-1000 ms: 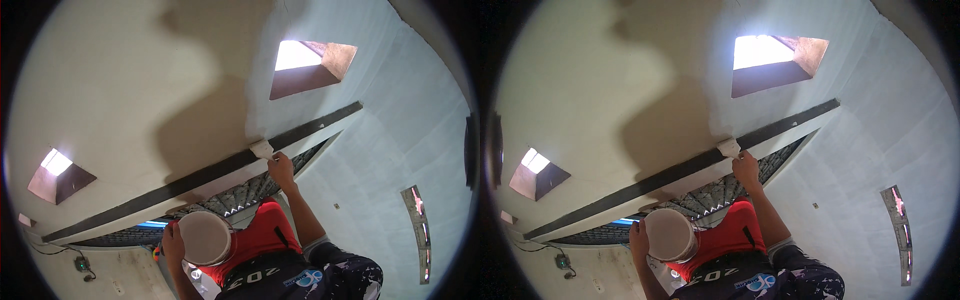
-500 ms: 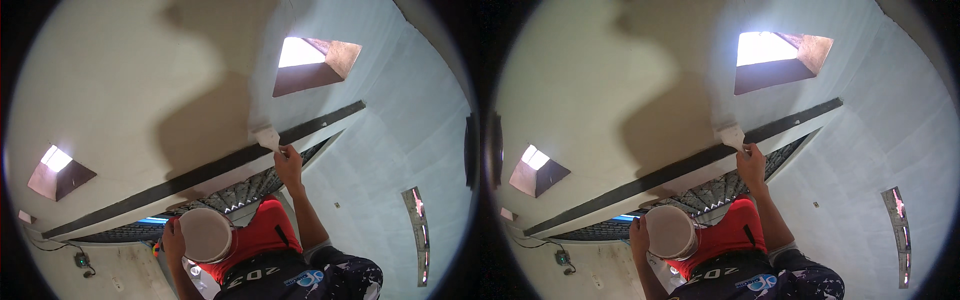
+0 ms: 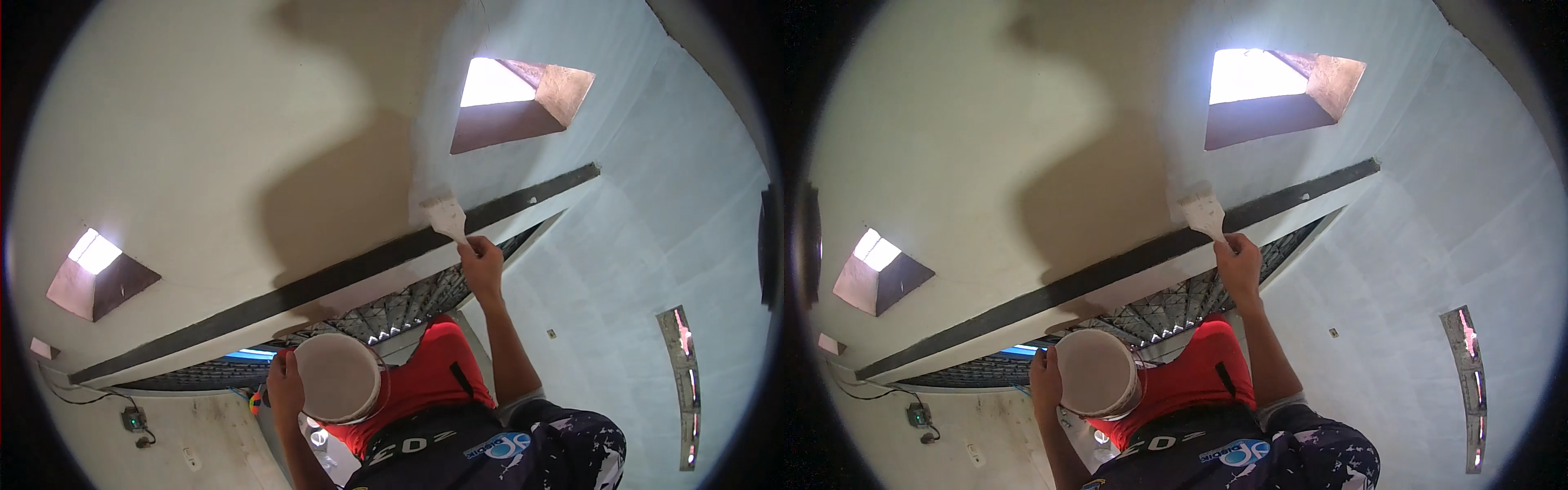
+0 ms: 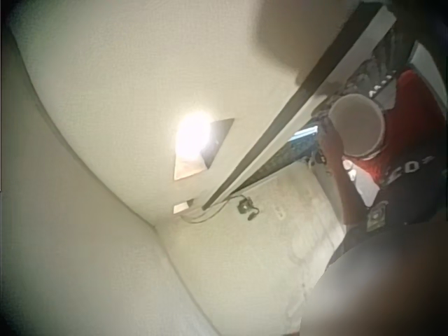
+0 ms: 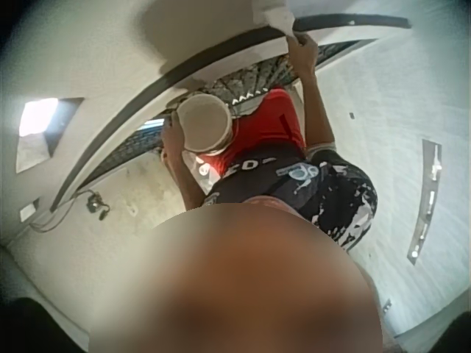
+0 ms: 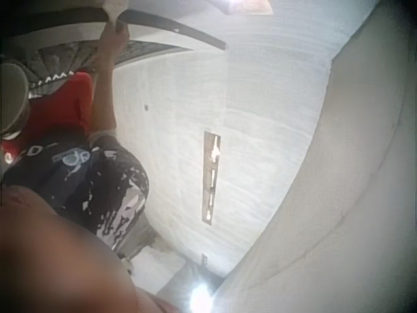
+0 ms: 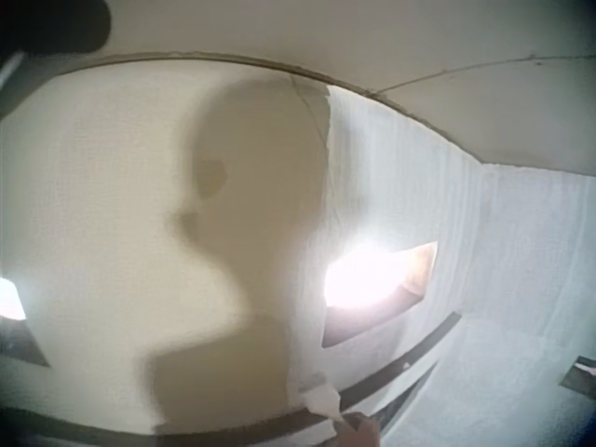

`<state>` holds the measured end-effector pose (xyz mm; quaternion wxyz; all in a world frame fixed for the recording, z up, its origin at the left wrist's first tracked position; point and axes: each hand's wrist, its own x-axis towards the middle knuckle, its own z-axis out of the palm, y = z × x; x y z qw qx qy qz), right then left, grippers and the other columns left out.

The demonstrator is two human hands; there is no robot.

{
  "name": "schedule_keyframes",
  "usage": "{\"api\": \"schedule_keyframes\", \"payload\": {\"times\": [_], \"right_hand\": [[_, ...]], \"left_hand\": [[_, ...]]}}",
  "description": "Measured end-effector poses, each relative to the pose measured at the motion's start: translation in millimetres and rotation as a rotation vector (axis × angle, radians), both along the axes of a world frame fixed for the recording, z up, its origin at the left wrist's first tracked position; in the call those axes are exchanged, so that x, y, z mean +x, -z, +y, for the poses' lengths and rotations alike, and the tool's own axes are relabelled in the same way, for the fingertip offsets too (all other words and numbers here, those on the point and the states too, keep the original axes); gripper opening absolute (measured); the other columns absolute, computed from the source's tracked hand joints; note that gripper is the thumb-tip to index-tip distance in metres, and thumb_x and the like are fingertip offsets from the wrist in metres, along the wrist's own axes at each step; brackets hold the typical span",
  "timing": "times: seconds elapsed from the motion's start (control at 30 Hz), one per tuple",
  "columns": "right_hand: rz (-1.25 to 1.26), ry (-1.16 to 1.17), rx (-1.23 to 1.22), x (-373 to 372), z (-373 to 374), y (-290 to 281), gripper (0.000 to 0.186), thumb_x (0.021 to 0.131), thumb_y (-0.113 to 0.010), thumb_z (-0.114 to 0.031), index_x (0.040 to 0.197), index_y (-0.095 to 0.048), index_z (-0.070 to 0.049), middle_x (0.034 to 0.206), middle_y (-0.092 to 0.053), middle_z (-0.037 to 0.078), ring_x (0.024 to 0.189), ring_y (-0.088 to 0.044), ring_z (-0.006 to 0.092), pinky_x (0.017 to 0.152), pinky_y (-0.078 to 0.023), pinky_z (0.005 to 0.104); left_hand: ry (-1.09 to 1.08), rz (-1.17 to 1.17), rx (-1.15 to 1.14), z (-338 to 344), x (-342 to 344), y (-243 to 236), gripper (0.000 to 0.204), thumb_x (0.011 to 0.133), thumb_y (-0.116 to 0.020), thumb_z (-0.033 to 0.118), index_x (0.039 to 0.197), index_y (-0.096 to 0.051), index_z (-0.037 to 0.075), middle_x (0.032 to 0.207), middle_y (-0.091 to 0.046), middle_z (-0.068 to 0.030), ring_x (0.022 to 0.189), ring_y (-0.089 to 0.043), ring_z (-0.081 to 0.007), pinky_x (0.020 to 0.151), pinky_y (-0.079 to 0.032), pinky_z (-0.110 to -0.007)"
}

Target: Applying plaster or white paint to a wall using a putty knife.

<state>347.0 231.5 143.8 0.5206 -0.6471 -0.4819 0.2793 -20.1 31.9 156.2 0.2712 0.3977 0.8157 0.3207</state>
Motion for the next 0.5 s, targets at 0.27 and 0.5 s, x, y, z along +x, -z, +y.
{"api": "schedule_keyframes", "payload": {"times": [0.27,0.5], "right_hand": [[-0.333,-0.275,-0.064,30.8,-16.5,-10.1,0.026,0.086,-0.066,-0.013,0.107,-0.053,-0.005,0.084,-0.068,0.024,0.081,-0.069,0.0419,0.071,-0.052,0.0472],[-0.681,-0.273,-0.109,19.1,2.2,-4.6,0.027,0.084,-0.066,-0.015,0.107,-0.055,-0.007,0.084,-0.069,0.022,0.085,-0.068,0.0434,0.076,-0.052,0.0537]], "left_hand": [[0.027,-0.023,0.054,2.2,2.0,-0.2,0.039,0.103,-0.051,0.034,0.111,-0.064,-0.001,0.098,-0.07,-0.0188,0.091,-0.067,-0.0321,0.083,-0.049,-0.041],[0.041,-0.019,0.008,1.9,-0.7,0.1,0.04,0.103,-0.051,0.036,0.112,-0.064,-0.001,0.097,-0.07,-0.018,0.09,-0.067,-0.0319,0.083,-0.049,-0.041]]}}
